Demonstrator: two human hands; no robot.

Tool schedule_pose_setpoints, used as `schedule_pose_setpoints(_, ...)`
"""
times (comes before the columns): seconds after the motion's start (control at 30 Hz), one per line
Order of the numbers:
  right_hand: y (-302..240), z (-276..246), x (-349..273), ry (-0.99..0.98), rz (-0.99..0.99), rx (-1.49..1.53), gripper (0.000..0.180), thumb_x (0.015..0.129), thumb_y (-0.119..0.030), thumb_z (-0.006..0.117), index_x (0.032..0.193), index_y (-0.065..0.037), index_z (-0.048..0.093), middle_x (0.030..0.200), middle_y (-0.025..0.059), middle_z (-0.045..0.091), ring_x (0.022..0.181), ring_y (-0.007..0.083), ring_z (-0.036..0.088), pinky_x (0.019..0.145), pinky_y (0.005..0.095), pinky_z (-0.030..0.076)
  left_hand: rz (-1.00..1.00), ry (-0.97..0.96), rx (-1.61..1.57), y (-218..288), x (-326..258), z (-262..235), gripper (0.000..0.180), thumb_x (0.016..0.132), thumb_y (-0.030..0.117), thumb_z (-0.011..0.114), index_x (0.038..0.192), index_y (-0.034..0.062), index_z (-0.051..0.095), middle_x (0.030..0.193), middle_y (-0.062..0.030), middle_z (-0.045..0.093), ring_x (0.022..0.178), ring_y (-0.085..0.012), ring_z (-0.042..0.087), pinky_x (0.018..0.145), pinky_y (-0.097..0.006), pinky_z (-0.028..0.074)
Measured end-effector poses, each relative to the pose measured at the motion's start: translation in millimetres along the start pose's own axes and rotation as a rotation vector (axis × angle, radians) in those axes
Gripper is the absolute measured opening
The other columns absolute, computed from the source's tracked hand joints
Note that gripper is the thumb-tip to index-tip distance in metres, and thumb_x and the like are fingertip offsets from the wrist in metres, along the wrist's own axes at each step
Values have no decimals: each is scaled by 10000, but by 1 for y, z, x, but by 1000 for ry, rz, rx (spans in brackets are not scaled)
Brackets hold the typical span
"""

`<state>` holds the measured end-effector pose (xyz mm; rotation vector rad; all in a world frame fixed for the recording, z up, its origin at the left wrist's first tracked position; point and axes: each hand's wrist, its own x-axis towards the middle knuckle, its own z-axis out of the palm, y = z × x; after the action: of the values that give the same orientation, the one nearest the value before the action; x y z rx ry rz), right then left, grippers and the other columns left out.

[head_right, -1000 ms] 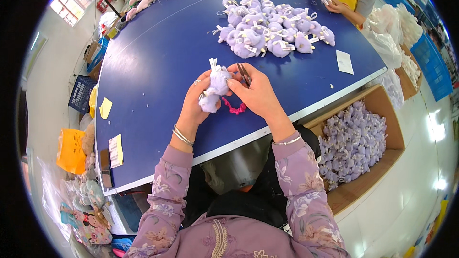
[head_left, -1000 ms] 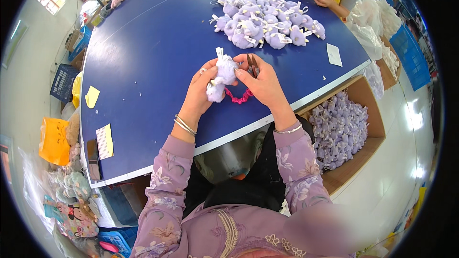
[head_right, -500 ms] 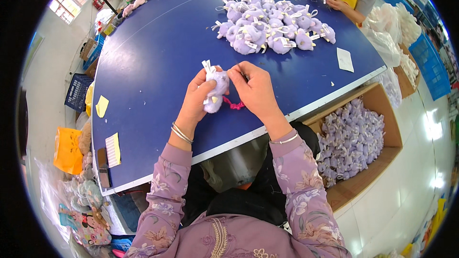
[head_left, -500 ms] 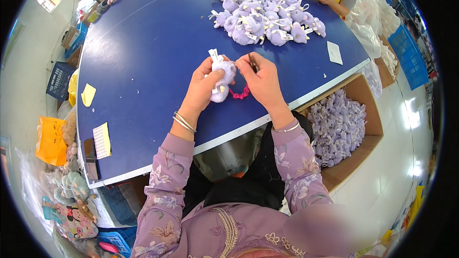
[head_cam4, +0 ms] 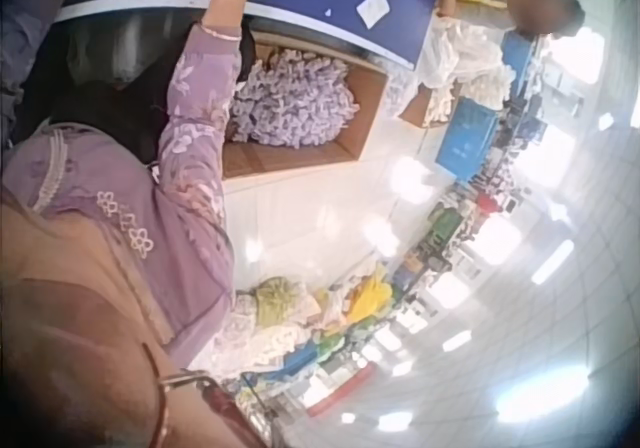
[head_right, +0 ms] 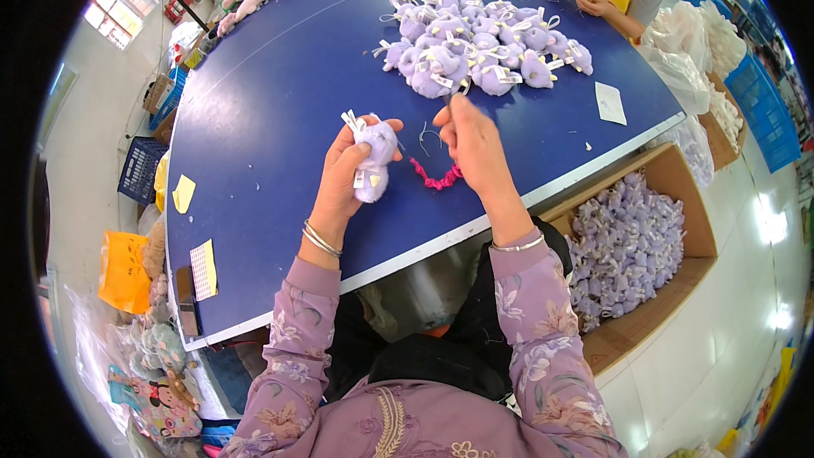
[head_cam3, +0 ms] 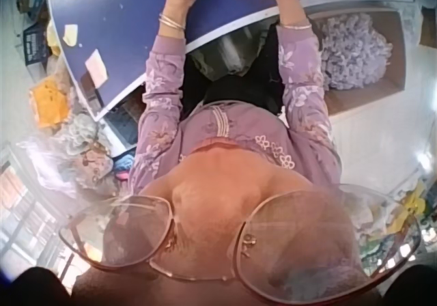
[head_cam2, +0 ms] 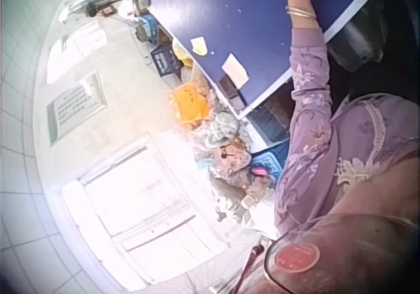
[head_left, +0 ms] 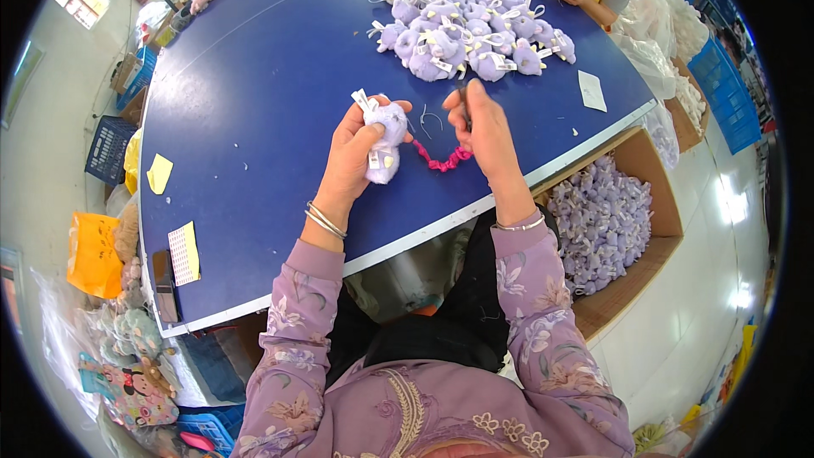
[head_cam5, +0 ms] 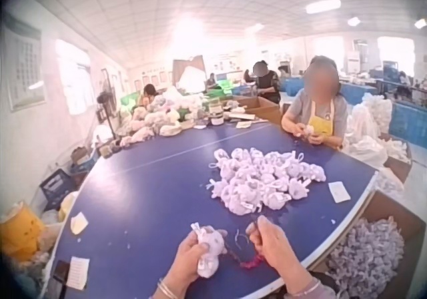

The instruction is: The person uses scissors to trim loose threads and excess fabric from small purple plush toys at a blue worktable. The person handles the toys one at a time, cuts the threads, and places the finished items into a large plastic bag.

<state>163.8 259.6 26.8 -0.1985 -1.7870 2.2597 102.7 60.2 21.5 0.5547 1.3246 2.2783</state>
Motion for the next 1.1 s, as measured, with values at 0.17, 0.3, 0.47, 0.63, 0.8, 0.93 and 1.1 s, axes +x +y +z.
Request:
schedule_pose_setpoints(0.17, -4, 11, -14, -286, -240, -421, 284, 956, -261, 604, 853, 4, 595, 659, 14, 523, 580, 82, 428, 536, 273, 378, 61, 13, -41, -2, 1, -4, 327, 889, 90, 511, 1214, 58, 517, 1234, -171, 602, 919, -243, 665, 816, -347, 540)
schedule_pose_setpoints(0.3, -7, 15, -19, -309, -237, -454, 245, 911, -225, 676, 846, 3, 614, 635, 23, 556, 579, 71, 490, 536, 266, 405, 48, 25, -51, -2, 0, 0, 326, 895, 89, 509, 1219, 57, 515, 1236, -171, 598, 921, -242, 665, 821, -350, 538)
schedule_pose_setpoints(0.47, -14, 18, -17, -149, -239, -480, 261, 893, -237, 694, 823, 2, 620, 626, 43, 574, 565, 109, 513, 525, 296, 398, 5, -39, -25, -2, 0, 1, 335, 896, 81, 502, 1228, 47, 512, 1231, -177, 597, 934, -241, 663, 843, -358, 537)
schedule_pose_setpoints(0.63, -4, 16, -15, -189, -302, -614, 273, 878, -259, 693, 818, -4, 616, 653, 108, 580, 573, 232, 540, 542, 351, 410, 5, -23, -23, -5, 0, 5, 350, 888, 68, 489, 1236, 31, 509, 1238, -194, 592, 993, -246, 654, 891, -365, 529)
schedule_pose_setpoints(0.8, -4, 16, -15, -181, -297, -639, 277, 875, -267, 690, 813, -8, 614, 677, 123, 594, 594, 274, 540, 562, 367, 420, -21, -47, -27, -4, -1, 2, 363, 889, 89, 504, 1248, 33, 507, 1260, -205, 579, 1072, -255, 627, 934, -375, 512)
schedule_pose_setpoints(0.93, -6, 16, -16, -185, -318, -634, 276, 877, -261, 688, 806, -7, 609, 677, 123, 593, 595, 271, 543, 563, 366, 422, -22, -73, -13, -5, -1, 2, 382, 898, 147, 549, 1260, 32, 504, 1273, -215, 566, 1097, -270, 612, 954, -387, 497)
schedule_pose_setpoints(1.1, -6, 17, -17, -204, -343, -620, 259, 886, -242, 680, 813, -5, 608, 689, 121, 601, 594, 260, 546, 560, 359, 425, -40, -74, -37, -4, -2, 6, 365, 887, 75, 495, 1250, 32, 507, 1246, -195, 590, 1041, -250, 636, 924, -374, 514)
